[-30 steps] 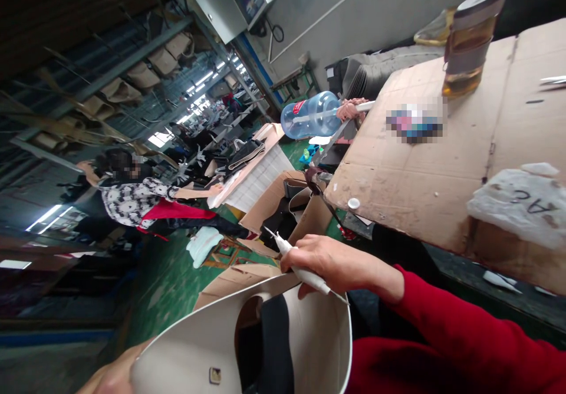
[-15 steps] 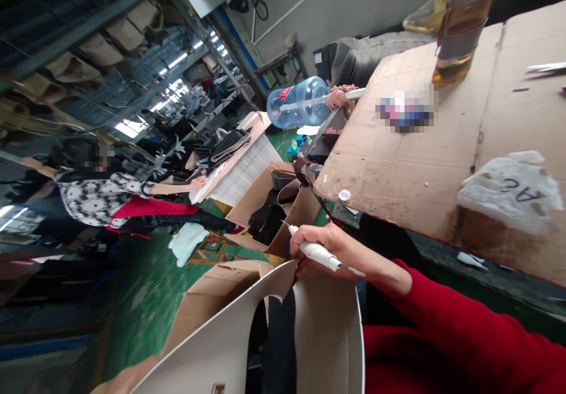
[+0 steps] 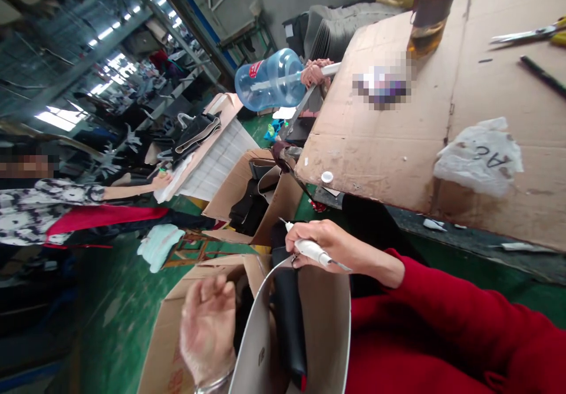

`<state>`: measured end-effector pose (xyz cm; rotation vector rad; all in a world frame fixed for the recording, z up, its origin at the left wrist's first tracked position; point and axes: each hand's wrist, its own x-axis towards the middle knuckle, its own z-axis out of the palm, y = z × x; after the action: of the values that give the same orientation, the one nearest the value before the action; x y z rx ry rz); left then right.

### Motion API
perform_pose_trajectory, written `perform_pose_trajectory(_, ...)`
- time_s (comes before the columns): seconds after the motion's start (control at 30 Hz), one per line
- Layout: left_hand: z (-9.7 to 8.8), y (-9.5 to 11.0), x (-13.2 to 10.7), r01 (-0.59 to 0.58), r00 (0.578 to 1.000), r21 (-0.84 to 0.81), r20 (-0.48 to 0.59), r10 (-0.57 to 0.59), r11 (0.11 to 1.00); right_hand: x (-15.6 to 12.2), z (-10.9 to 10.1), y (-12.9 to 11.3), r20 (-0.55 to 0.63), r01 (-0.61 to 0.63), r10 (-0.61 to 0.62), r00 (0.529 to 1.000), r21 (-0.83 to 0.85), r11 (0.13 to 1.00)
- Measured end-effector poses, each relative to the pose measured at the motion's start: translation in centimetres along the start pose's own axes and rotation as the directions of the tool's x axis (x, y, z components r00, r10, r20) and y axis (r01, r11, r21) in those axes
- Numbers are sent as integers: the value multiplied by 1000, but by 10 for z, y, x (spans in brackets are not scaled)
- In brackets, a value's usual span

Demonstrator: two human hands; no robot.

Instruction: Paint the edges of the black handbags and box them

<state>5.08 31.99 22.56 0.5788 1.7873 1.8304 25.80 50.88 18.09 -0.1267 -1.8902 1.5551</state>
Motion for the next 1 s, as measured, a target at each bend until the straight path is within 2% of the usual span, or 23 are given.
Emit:
perform_pose_trajectory(0.07,7,-8,11,32,993,-58,119,-25,998,1,3,2,-26,0,-1,1000,-18,1000)
perform_pose_trajectory(0.1,13,-8,17,61,975,-42,217,-51,997,2,4,3,-43,-1,0,999,-31,1000)
perform_pose_trajectory(0.13,18,-6,23,80,940,18,331,-82,997,2,5,4,-62,-6,3,998,-49,999)
perform_pose_trajectory(0.17,23,-2,29,72,890,96,444,-107,993,3,7,5,-84,-17,11,996,-67,998)
perform_pose_trajectory(0.23,31,9,41,3,760,262,627,-173,965,6,9,6,-123,-47,35,992,-93,995)
perform_pose_trajectory(0.3,36,17,52,-53,646,349,727,-235,936,8,11,7,-147,-65,51,988,-96,993)
perform_pose_trajectory(0.37,39,19,60,-37,600,365,753,-272,930,11,14,9,-162,-63,46,986,-96,993)
perform_pose_trajectory(0.43,45,12,65,-25,594,377,750,-290,926,13,17,11,-188,-58,37,981,-112,992)
perform_pose_trajectory(0.47,49,7,65,-37,607,394,739,-292,919,14,18,11,-205,-59,31,978,-130,990)
perform_pose_trajectory(0.63,74,-20,58,-109,733,508,621,-276,855,18,24,16,-234,-71,14,972,-236,969)
perform_pose_trajectory(0.7,78,-25,55,-125,736,484,630,-246,866,19,25,17,-233,-87,28,972,-248,965)
perform_pose_trajectory(0.8,76,-24,51,-123,712,436,665,-226,891,19,27,21,-261,-107,39,964,-252,962)
perform_pose_trajectory(0.93,71,-20,49,-141,777,520,585,-231,843,17,29,26,-314,-143,81,946,-183,973)
perform_pose_trajectory(1.0,70,-23,49,-115,791,530,561,-246,840,15,31,28,-331,-155,100,938,-142,978)
